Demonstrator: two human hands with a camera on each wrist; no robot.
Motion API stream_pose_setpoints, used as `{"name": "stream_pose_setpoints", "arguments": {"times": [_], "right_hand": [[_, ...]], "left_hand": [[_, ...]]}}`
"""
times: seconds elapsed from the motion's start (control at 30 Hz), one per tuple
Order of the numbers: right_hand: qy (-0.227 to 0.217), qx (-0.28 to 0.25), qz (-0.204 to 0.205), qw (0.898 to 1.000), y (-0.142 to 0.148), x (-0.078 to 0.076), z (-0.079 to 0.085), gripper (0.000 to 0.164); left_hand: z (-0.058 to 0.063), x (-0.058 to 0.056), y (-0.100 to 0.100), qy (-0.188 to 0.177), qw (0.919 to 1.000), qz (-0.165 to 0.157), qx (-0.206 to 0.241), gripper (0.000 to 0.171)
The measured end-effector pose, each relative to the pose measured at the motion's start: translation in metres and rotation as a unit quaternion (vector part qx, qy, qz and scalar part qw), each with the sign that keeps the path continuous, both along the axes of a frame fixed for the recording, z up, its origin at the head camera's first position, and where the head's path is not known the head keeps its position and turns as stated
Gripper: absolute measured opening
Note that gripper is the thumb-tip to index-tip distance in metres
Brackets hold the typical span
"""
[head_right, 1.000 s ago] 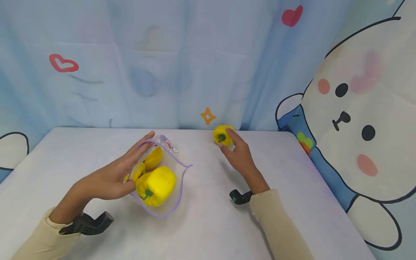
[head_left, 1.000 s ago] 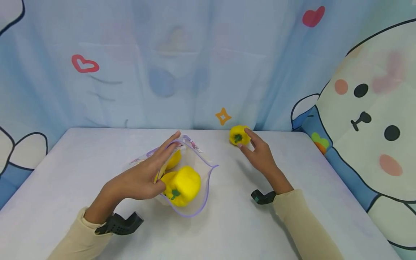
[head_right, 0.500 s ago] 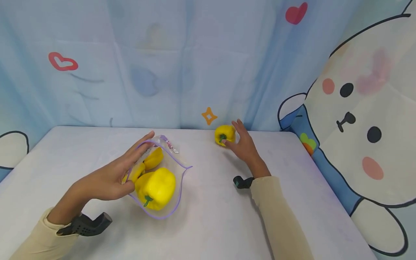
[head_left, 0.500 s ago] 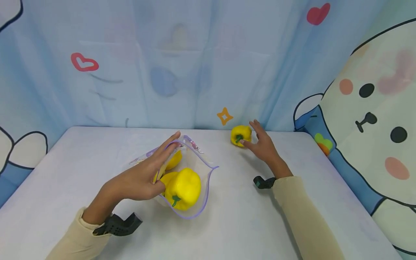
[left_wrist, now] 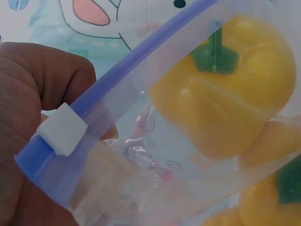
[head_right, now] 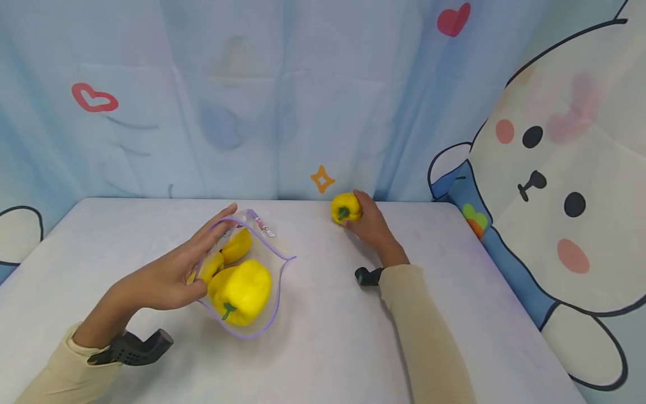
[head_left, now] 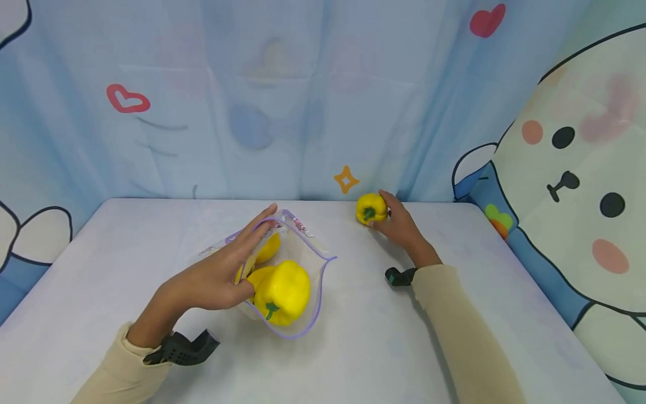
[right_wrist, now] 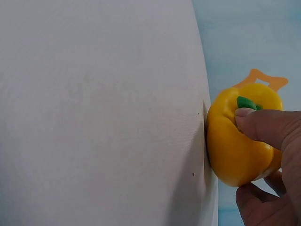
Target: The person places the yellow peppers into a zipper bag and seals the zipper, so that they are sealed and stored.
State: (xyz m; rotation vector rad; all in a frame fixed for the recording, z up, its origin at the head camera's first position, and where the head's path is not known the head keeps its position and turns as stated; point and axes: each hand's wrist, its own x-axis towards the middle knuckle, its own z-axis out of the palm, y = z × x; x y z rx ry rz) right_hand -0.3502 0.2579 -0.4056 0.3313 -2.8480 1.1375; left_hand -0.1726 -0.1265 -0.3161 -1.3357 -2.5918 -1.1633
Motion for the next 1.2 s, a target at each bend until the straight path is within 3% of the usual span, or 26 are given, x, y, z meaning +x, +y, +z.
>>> {"name": "stream_pose_setpoints", "arguments": {"times": [0.23,0.87,1.2], "right_hand": [[0.013,0.010,-0.008,1.000,-0.003,0.001,0.006,0.073],[-0.018,-0.054,-0.039,0.998,0.002,0.006,0.005,0.069],[-0.011,-0.118,-0.015,0.993,-0.001,0.020,0.015,0.071]], "left_hand": [[-0.003,-0.002,-0.001,0.001,0.9998,-0.011,0.015,0.095],[-0.002,-0.001,-0.002,-0.005,0.9999,0.006,0.011,0.095],[-0.002,-0.002,-0.003,0.002,0.9999,-0.003,0.013,0.095]]}}
